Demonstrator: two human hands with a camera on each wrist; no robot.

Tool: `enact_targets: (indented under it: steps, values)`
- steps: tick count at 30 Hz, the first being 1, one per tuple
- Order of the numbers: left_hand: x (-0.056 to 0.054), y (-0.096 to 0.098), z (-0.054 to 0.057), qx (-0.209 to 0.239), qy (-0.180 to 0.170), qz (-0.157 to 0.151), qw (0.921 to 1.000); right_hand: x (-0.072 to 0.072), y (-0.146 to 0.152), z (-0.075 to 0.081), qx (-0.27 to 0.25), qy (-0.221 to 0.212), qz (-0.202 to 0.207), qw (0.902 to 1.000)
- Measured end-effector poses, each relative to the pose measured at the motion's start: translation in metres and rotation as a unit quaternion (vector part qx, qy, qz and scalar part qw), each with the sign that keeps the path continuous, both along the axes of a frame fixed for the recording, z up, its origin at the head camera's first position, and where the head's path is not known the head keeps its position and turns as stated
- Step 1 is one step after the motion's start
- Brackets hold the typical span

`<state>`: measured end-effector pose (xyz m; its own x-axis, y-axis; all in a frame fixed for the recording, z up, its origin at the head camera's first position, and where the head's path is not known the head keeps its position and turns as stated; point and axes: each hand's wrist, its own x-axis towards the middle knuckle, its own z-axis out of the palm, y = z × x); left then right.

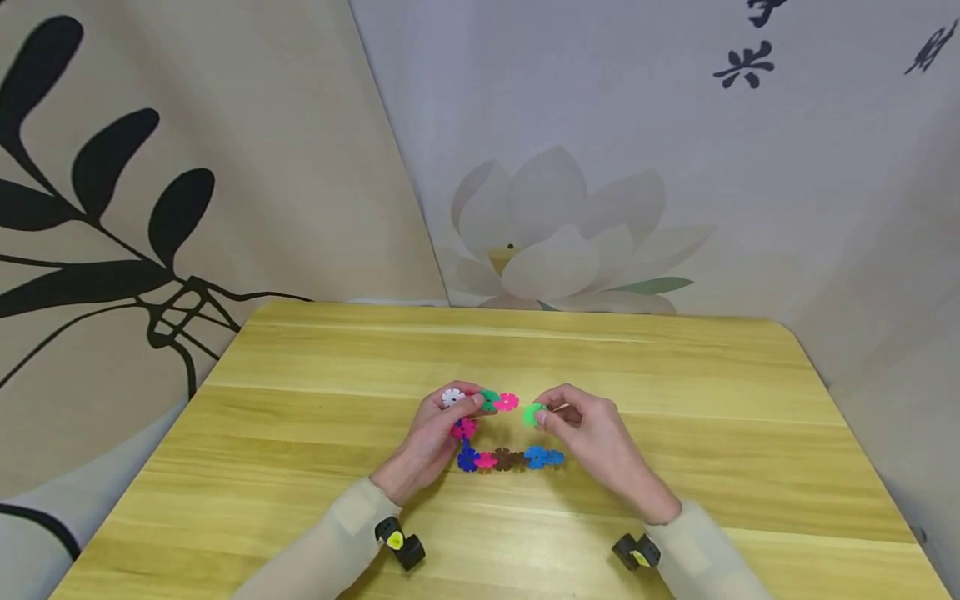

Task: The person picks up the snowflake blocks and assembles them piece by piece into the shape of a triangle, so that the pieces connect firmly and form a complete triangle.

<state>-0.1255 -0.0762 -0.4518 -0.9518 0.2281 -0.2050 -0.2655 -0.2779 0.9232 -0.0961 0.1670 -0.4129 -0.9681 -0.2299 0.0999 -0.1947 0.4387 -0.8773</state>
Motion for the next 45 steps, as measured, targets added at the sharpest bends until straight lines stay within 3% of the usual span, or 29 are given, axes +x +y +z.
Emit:
enact_targets:
  steps: [13, 32, 38, 45]
  values:
    - [0.001, -0.001, 0.001, 0.007, 0.001, 0.0, 1.0, -0.009, -0.005, 0.004, -0.017, -0.028, -0.037, 0.9988]
    - [0.001, 0.0, 0.002, 0.016, -0.002, -0.01, 0.9998, -0.012, -0.01, 0.001, -0.009, -0.032, -0.03, 0.999]
    - [0.0, 0.002, 0.001, -0.004, 0.013, -0.02, 0.9997, -0.012, -0.012, 0.0, -0.013, -0.026, -0.03, 0.9991]
    - [0.0, 0.003, 0.002, -0.051, 0.011, -0.002, 0.9986, -0.011, -0.016, -0.001, -0.025, -0.027, -0.03, 0.9989]
